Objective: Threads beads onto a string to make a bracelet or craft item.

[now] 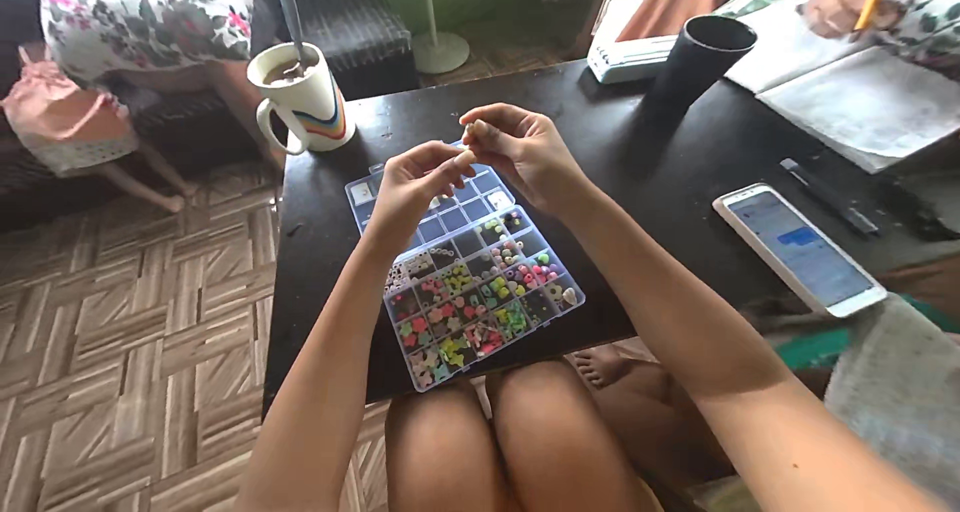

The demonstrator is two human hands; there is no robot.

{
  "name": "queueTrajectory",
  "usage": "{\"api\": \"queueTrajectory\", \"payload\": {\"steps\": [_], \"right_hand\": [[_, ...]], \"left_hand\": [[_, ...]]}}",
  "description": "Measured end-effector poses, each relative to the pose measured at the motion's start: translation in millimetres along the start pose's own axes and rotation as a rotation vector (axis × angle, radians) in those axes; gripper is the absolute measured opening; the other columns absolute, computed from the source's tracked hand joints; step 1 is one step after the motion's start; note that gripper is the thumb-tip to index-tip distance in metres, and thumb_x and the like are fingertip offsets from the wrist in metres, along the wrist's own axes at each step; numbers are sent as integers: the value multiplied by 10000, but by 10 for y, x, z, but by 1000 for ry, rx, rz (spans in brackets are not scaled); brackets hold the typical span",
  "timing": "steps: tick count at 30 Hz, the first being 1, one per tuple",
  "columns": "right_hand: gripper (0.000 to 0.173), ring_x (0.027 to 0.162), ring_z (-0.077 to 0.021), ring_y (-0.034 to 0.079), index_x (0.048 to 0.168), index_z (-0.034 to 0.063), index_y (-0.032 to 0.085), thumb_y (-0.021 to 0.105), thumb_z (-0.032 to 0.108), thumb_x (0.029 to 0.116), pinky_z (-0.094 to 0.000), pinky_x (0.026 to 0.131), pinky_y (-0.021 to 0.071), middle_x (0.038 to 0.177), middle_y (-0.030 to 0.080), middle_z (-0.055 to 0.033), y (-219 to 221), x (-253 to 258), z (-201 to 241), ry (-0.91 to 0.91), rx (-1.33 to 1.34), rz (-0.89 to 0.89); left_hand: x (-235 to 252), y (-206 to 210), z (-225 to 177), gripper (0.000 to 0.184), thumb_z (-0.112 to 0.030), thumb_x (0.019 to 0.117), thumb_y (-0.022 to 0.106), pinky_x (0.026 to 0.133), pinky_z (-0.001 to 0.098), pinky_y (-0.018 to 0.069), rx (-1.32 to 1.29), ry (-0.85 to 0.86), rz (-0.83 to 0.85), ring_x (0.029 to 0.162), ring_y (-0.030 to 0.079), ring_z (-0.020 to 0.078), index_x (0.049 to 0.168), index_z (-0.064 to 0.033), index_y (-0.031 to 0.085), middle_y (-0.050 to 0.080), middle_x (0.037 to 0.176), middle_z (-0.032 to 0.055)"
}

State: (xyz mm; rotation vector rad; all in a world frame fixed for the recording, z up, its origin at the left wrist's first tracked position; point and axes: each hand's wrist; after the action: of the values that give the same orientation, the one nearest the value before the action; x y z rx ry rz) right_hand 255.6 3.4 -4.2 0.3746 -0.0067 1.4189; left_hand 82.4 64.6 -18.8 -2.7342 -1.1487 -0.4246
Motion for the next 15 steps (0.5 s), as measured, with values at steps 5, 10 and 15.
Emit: {"api": "queueTrajectory", "payload": {"steps": [5, 10, 15], "right_hand": [[137, 835, -74, 694, 1112, 20, 651, 549, 3, 1022, -258, 823, 603, 910, 689, 7, 6, -16, 11, -10, 2, 16], [168, 852, -73, 688, 1134, 13, 662, 545, -10, 1016, -255, 837, 597, 944, 689, 3, -21, -9, 6, -28, 22, 33], [168, 853, -69, 685, 1126, 8, 675, 554, -10, 1011, -259, 857, 590, 944, 696, 6, -24, -9, 2, -41, -2, 54]], "left_hand": [[12, -6, -8, 121, -87, 1017, 576, 740, 202, 560, -17, 8, 2, 795, 664, 26, 999, -102, 694, 711, 867, -67], [20, -1, -20, 121, -88, 1019, 574, 732, 199, 559, -12, 3, -1, 795, 666, 25, 1001, -93, 694, 714, 865, -62], [21, 1, -20, 117, -81, 1017, 574, 735, 202, 560, -18, 0, 1, 806, 668, 28, 1007, -86, 691, 717, 883, -58]]}}
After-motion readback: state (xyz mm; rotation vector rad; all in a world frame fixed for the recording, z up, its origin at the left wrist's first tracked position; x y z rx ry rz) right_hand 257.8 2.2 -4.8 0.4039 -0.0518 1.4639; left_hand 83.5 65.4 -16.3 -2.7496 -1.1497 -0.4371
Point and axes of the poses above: each hand's wrist, its own x-axis towards the middle knuckle, its own y-axis out of the palm, z = x × y
